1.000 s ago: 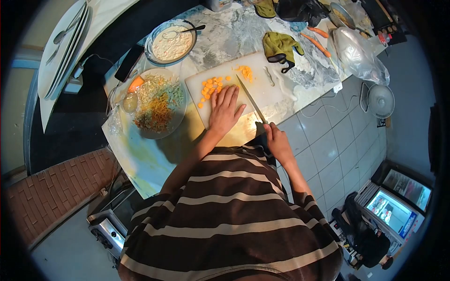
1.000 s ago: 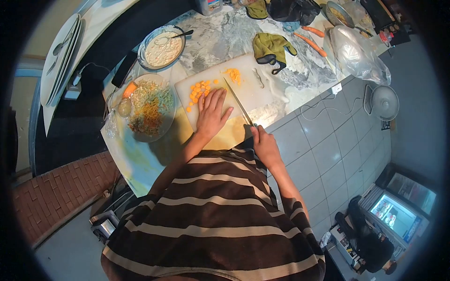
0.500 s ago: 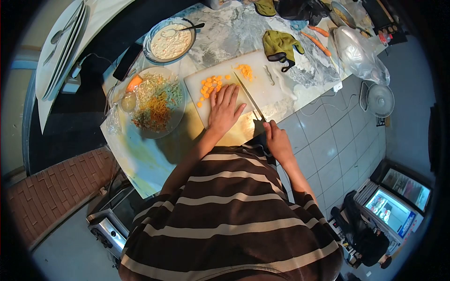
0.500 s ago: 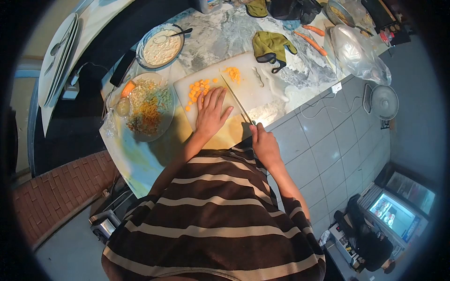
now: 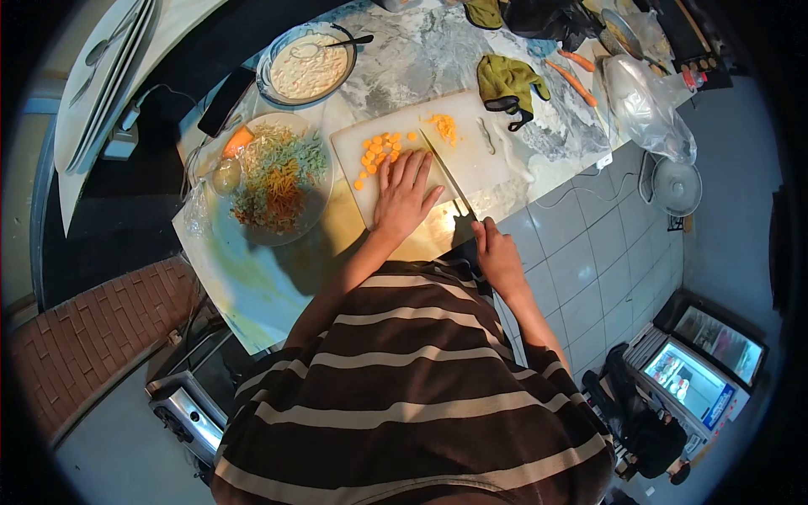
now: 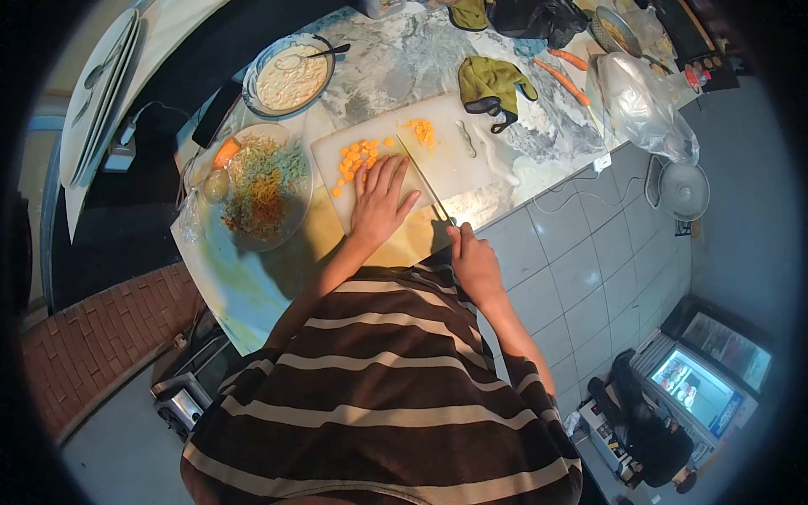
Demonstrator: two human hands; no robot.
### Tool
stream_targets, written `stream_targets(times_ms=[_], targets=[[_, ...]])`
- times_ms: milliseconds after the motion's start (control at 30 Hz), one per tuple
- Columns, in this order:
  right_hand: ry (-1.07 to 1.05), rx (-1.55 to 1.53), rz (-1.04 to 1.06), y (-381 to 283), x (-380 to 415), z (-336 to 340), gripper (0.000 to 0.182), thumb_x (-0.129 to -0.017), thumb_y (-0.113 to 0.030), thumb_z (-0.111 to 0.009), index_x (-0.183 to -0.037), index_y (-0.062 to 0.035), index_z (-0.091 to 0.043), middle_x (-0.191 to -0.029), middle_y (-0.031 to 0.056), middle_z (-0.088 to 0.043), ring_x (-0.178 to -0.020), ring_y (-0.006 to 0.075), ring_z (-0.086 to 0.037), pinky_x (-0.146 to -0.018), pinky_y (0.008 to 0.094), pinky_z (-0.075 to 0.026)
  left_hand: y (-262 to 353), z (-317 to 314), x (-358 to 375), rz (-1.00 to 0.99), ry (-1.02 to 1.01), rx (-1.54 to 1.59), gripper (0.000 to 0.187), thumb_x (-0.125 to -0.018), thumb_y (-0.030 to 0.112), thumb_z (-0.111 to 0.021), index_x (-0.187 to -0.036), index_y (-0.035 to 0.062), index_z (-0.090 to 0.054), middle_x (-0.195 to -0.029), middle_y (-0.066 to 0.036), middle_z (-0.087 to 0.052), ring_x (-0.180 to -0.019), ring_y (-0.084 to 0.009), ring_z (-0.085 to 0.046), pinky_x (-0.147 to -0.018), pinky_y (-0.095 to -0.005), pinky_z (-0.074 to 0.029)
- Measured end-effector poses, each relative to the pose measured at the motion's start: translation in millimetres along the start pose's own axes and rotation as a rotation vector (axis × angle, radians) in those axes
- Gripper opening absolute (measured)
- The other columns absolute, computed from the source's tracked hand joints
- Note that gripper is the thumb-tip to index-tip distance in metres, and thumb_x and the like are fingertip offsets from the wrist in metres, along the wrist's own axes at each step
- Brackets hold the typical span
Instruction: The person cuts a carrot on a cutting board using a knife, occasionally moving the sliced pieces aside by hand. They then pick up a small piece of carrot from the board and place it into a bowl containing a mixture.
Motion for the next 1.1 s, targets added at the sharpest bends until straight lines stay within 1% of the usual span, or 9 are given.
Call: stream_targets(times_ms=[400, 700, 800, 867, 900, 967, 1000, 1067, 1100], targets=[[-0.077, 0.004, -0.074, 0.8, -3.7, -6.7, 0.039, -0.105, -0.037, -0.038, -0.098, -0.0009, -0.051, -0.072, 0.0332, -0.062, -0.074, 0.0554, -0.06, -0.065, 0.0619, -0.049, -0.3, 0.2, 0.2, 0.0, 0.023, 0.009, 0.06, -0.095, 0.044, -0.055, -0.14, 0.0047, -0.046, -0.139, -0.011, -0.048, -0.134, -0.0257, -0.04, -0.115, -0.0513, -0.019], [-0.128, -0.077, -0.067, 11.8, -11.8, 0.5, 0.043, -0.105, -0.037, -0.037, -0.102, 0.0017, -0.056, -0.078, 0.0342, -0.062, -0.083, 0.0557, -0.059, -0.072, 0.0611, -0.049, 1.1, 1.3, -0.4, -0.002, 0.017, 0.011, 0.061, -0.095, 0.044, -0.055, -0.141, 0.0044, -0.046, -0.14, -0.01, -0.048, -0.134, -0.0261, -0.039, -0.115, -0.0522, -0.019], [-0.083, -0.243, 0.07, 15.5, -15.6, 2.9, 0.049, -0.105, -0.042, -0.038, -0.11, 0.003, -0.057, -0.074, 0.0314, -0.063, -0.075, 0.0532, -0.062, -0.068, 0.0565, -0.051, 1.2, 2.4, -0.3, -0.001, 0.017, 0.027, 0.062, -0.094, 0.043, -0.056, -0.141, 0.004, -0.046, -0.139, -0.01, -0.048, -0.134, -0.0264, -0.039, -0.115, -0.0524, -0.02], [-0.472, -0.461, -0.367, 10.6, -8.3, 10.4, 0.056, -0.104, -0.048, -0.039, -0.116, 0.0036, -0.058, -0.073, 0.0262, -0.064, -0.071, 0.0463, -0.063, -0.068, 0.0505, -0.051, 2.1, 2.4, -0.1, -0.011, 0.021, 0.012, 0.062, -0.094, 0.043, -0.056, -0.141, 0.0041, -0.046, -0.139, -0.01, -0.048, -0.133, -0.0265, -0.04, -0.115, -0.0524, -0.02], [-0.47, -0.465, -0.363, 13.2, -9.0, 9.7, 0.056, -0.104, -0.048, -0.039, -0.116, 0.0036, -0.058, -0.073, 0.0262, -0.064, -0.071, 0.0463, -0.063, -0.068, 0.0505, -0.051, 2.3, 2.8, -0.3, -0.019, 0.025, -0.001, 0.062, -0.094, 0.043, -0.056, -0.141, 0.0042, -0.046, -0.138, -0.011, -0.048, -0.133, -0.0266, -0.04, -0.115, -0.0523, -0.02], [-0.517, -0.518, -0.37, 22.3, -10.4, 2.1, 0.061, -0.103, -0.053, -0.039, -0.115, 0.0041, -0.059, -0.07, 0.0201, -0.063, -0.067, 0.0391, -0.063, -0.067, 0.0474, -0.05, 2.2, 2.4, -0.3, -0.023, 0.023, 0.001, 0.061, -0.094, 0.042, -0.057, -0.141, 0.0044, -0.046, -0.139, -0.011, -0.048, -0.133, -0.0273, -0.039, -0.115, -0.0523, -0.019], [-0.514, -0.521, -0.366, 25.0, -9.3, -2.5, 0.061, -0.103, -0.053, -0.039, -0.115, 0.0041, -0.059, -0.07, 0.0201, -0.063, -0.067, 0.0391, -0.063, -0.067, 0.0474, -0.05, 2.5, 1.9, -0.2, -0.022, 0.019, 0.008, 0.06, -0.094, 0.041, -0.058, -0.141, 0.0046, -0.046, -0.14, -0.012, -0.047, -0.134, -0.0281, -0.039, -0.115, -0.0523, -0.019], [-0.234, -0.407, -0.15, 26.1, -11.1, 1.2, 0.058, -0.104, -0.048, -0.039, -0.111, 0.0043, -0.061, -0.071, 0.0233, -0.064, -0.07, 0.045, -0.063, -0.067, 0.0489, -0.048, 2.9, 1.1, 0.0, -0.021, 0.026, 0.001, 0.06, -0.094, 0.041, -0.058, -0.141, 0.0048, -0.047, -0.14, -0.012, -0.047, -0.134, -0.0281, -0.039, -0.115, -0.0524, -0.019], [-0.234, -0.41, -0.145, 29.1, -10.2, -3.9, 0.058, -0.104, -0.048, -0.039, -0.111, 0.0043, -0.061, -0.071, 0.0233, -0.064, -0.07, 0.045, -0.063, -0.067, 0.0489, -0.048, 2.5, 0.5, 0.3, -0.016, 0.029, -0.001, 0.06, -0.094, 0.04, -0.058, -0.141, 0.005, -0.047, -0.14, -0.012, -0.047, -0.134, -0.0281, -0.039, -0.115, -0.0525, -0.018]])
Point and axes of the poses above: each hand's wrist, its own x-axis away from the middle knuckle, its own z-axis out of the back of the hand, y = z × x, the point moved 5 cm from there along -x, towards the middle knuckle
